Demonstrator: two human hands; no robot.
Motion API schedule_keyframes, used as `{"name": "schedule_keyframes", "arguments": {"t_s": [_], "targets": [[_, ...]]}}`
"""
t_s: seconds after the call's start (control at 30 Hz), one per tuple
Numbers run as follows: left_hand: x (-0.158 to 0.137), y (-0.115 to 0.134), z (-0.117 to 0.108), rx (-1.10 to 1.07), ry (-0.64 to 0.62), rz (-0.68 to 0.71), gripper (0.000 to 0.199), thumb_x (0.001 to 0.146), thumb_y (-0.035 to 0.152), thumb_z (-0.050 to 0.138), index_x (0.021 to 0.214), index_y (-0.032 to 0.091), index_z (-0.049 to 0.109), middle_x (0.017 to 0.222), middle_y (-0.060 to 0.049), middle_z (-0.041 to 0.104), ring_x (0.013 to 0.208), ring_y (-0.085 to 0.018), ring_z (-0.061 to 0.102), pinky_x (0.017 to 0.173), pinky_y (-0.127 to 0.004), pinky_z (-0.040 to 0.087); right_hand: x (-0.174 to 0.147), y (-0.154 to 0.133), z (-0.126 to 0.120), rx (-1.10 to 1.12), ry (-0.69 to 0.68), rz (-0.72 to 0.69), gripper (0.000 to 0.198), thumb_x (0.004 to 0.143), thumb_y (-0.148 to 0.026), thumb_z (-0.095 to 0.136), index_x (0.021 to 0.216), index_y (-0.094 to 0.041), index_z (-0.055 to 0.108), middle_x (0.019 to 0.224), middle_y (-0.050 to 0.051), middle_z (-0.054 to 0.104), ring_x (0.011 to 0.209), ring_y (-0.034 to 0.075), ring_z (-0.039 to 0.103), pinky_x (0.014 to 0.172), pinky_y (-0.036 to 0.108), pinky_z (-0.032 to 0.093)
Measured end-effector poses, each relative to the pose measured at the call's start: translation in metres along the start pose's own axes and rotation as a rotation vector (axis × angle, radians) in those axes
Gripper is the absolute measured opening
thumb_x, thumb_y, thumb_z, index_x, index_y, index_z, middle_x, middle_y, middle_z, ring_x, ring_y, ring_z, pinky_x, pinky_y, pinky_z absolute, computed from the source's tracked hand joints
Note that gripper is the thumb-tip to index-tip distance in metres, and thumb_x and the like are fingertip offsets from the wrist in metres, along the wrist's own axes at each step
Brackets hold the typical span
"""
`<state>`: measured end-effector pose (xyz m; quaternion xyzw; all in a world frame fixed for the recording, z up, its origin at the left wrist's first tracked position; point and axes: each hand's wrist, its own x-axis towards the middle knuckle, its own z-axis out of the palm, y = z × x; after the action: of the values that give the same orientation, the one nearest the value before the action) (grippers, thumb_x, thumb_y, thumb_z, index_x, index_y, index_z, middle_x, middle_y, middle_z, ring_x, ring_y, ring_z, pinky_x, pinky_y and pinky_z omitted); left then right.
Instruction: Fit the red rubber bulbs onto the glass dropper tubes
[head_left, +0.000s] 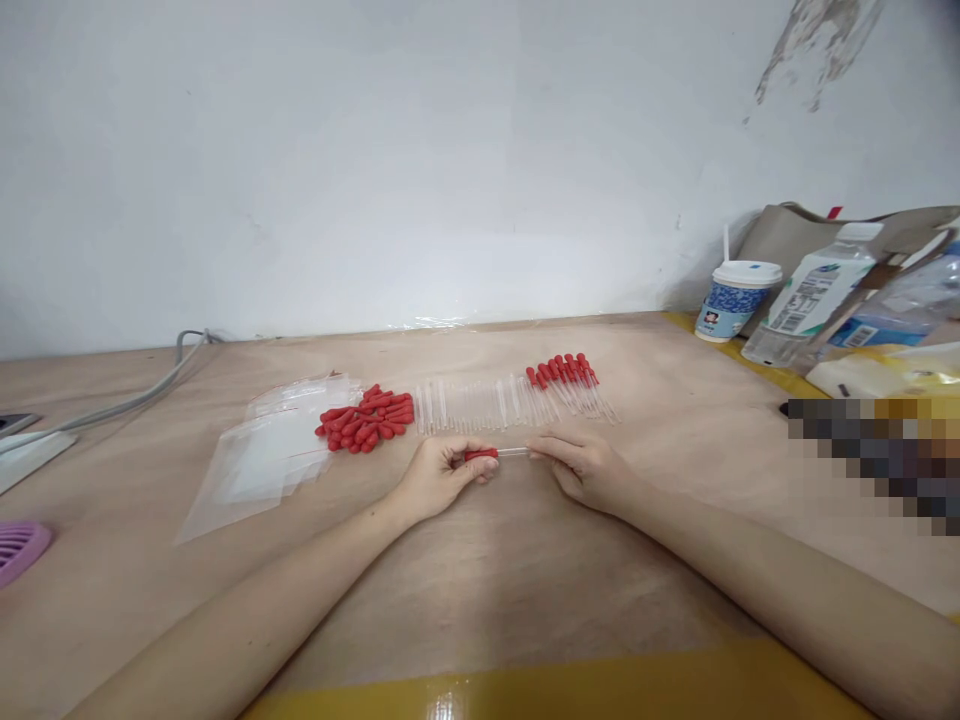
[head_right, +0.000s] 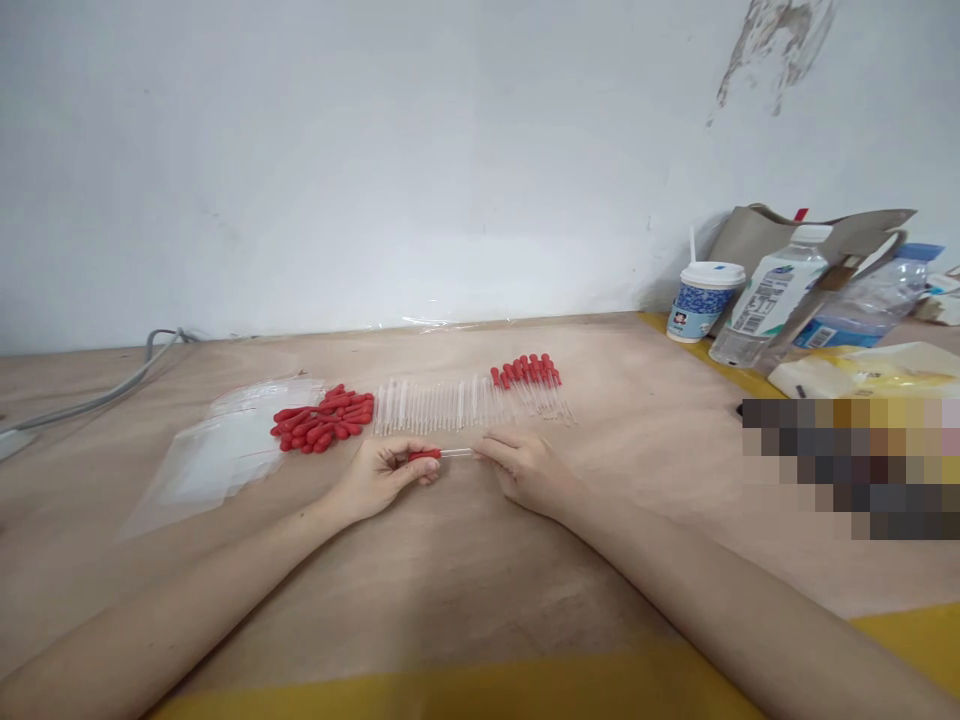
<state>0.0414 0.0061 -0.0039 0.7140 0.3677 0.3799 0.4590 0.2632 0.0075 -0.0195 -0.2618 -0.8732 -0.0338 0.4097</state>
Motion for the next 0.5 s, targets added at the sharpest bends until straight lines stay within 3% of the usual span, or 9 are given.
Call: {"name": "schedule_keyframes", "arguments": {"t_s": [0.23, 0.5], "targets": [[-0.002, 0.000, -0.001, 0.128, -0.023, -0.031, 0.024, 0.075, 0.031, 0.061, 0.088, 0.011, 0.065, 0.070, -0.005, 0.066, 0.059, -0.011, 0.059, 0.059, -0.023, 0.050, 0.001, 0.000, -0.002, -0.084, -0.065, -0.064, 0.023, 0.088, -0.015, 0.037, 0.092, -0.019, 0.060, 0.073, 0.005, 0.058, 0.067, 0.013, 0.053, 0.059, 0.023, 0.041], [-0.004, 0.000, 0.000, 0.244, -0.021, -0.028, 0.027, 0.075, 0.032, 0.061, 0.092, 0.012, 0.066, 0.076, -0.006, 0.069, 0.063, -0.014, 0.061, 0.061, -0.024, 0.050, 0.006, -0.010, 0.005, -0.092, -0.087, 0.023, 0.025, 0.089, -0.019, 0.037, 0.079, -0.015, 0.060, 0.063, 0.004, 0.052, 0.058, 0.013, 0.046, 0.053, 0.023, 0.035]]}}
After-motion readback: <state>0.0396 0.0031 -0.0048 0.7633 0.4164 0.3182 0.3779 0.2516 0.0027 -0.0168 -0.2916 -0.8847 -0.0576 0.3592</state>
